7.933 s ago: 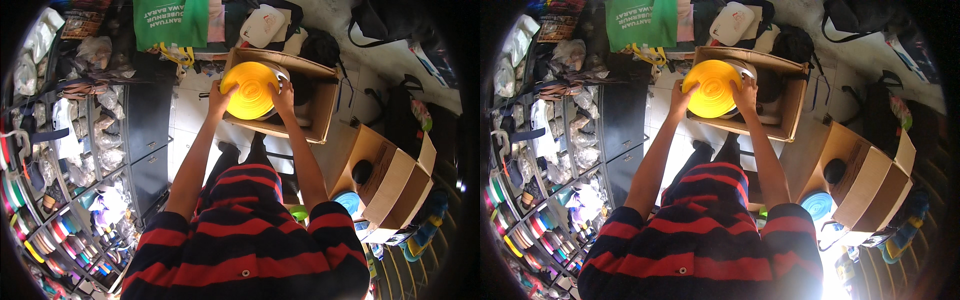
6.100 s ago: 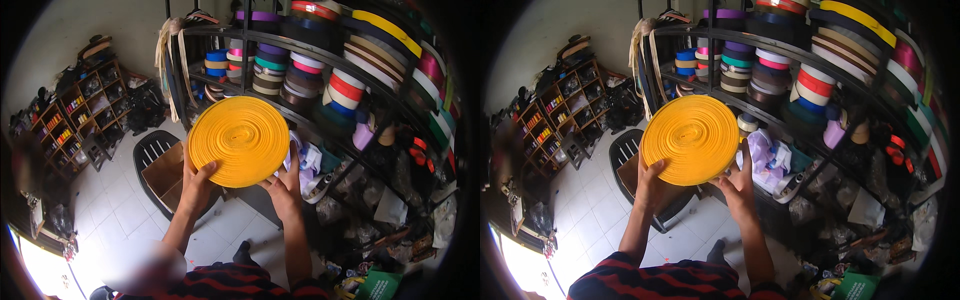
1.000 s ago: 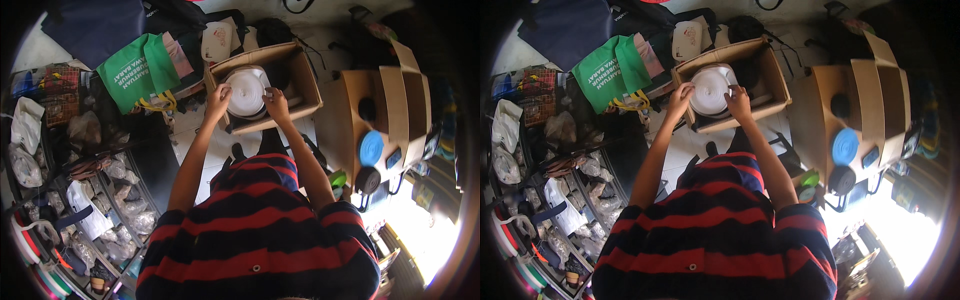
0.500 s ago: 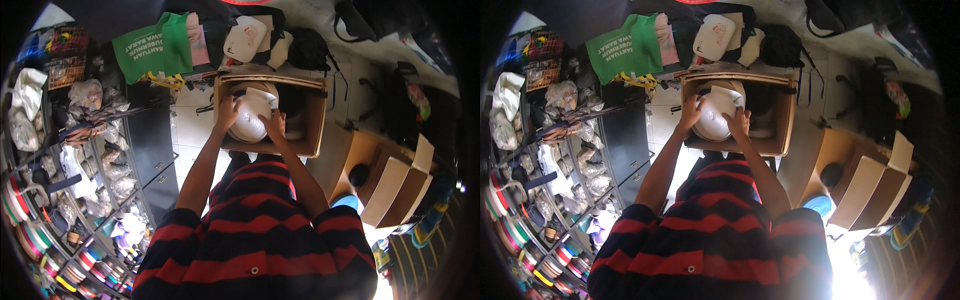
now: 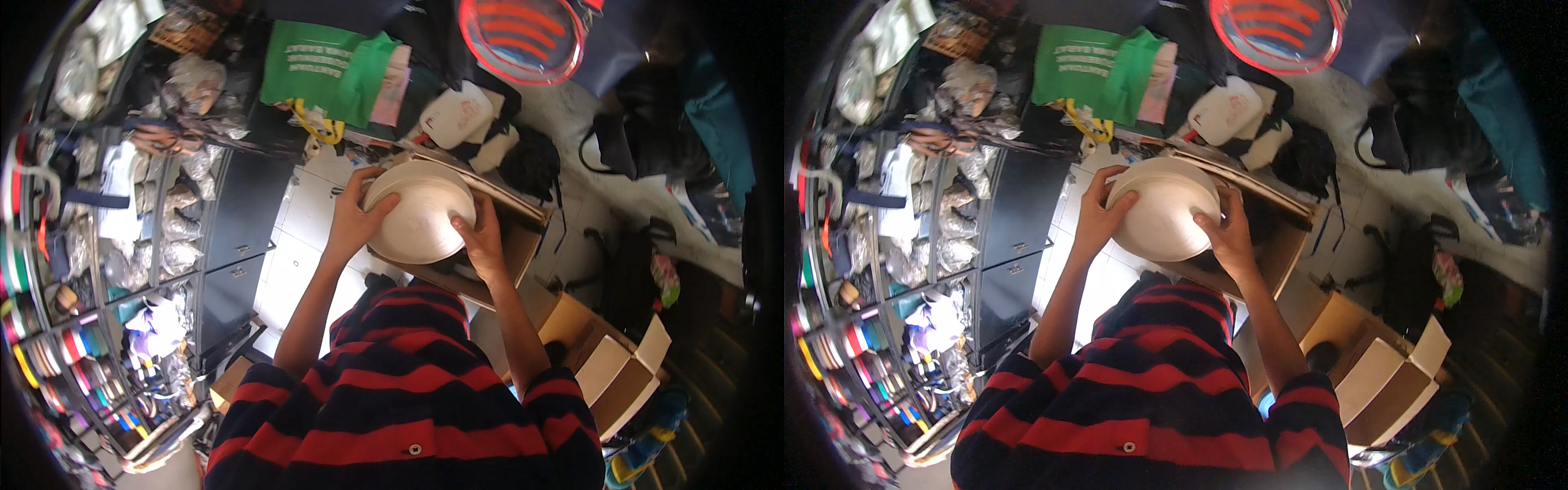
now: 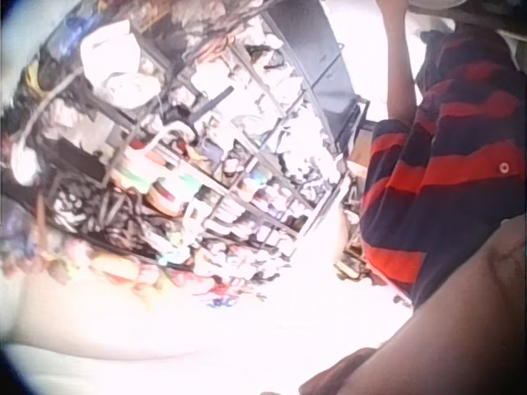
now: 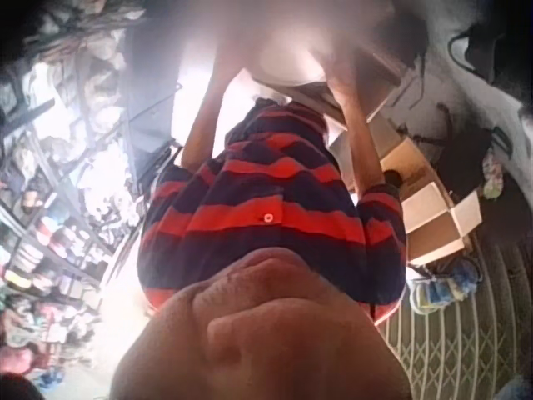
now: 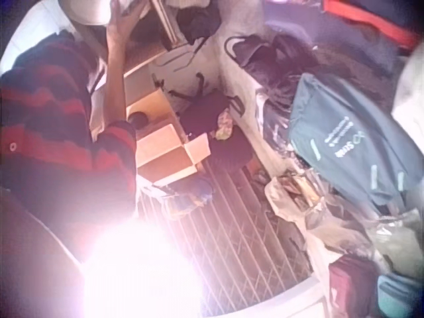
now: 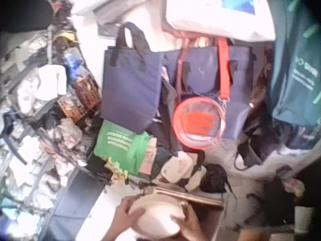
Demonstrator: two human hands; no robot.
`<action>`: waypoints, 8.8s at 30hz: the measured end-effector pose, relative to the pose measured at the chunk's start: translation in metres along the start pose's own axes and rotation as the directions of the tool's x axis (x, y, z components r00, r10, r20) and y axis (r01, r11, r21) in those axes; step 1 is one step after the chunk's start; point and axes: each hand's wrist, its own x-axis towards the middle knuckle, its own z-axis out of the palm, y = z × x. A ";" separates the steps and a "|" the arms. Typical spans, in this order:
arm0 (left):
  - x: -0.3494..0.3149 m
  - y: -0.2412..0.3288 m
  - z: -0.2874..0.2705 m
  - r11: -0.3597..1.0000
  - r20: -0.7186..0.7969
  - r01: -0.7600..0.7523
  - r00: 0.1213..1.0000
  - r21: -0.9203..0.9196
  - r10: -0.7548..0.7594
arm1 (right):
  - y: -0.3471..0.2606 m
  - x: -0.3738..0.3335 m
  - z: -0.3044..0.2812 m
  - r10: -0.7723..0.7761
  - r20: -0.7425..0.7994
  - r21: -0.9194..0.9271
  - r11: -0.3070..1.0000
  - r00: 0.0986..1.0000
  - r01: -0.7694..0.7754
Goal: The person takes rolls of ribbon from a box on the floor and places them onto a storage shelf according to color.
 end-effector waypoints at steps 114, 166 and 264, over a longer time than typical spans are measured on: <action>-0.887 -0.167 -0.785 0.603 -0.804 -0.634 -0.594 0.484 0.021 | 0.215 -0.695 1.063 -0.244 0.952 0.167 0.919 -0.183 -0.357; -1.123 -0.279 -1.090 0.996 -0.791 0.089 -0.610 -0.011 0.046 | 0.297 -0.681 1.080 0.254 0.963 -0.232 0.951 -0.088 0.204; -1.061 -0.220 -1.090 0.975 -0.960 0.001 -0.170 0.224 0.221 | 0.158 -0.789 1.441 0.221 0.952 0.199 0.083 -0.213 0.976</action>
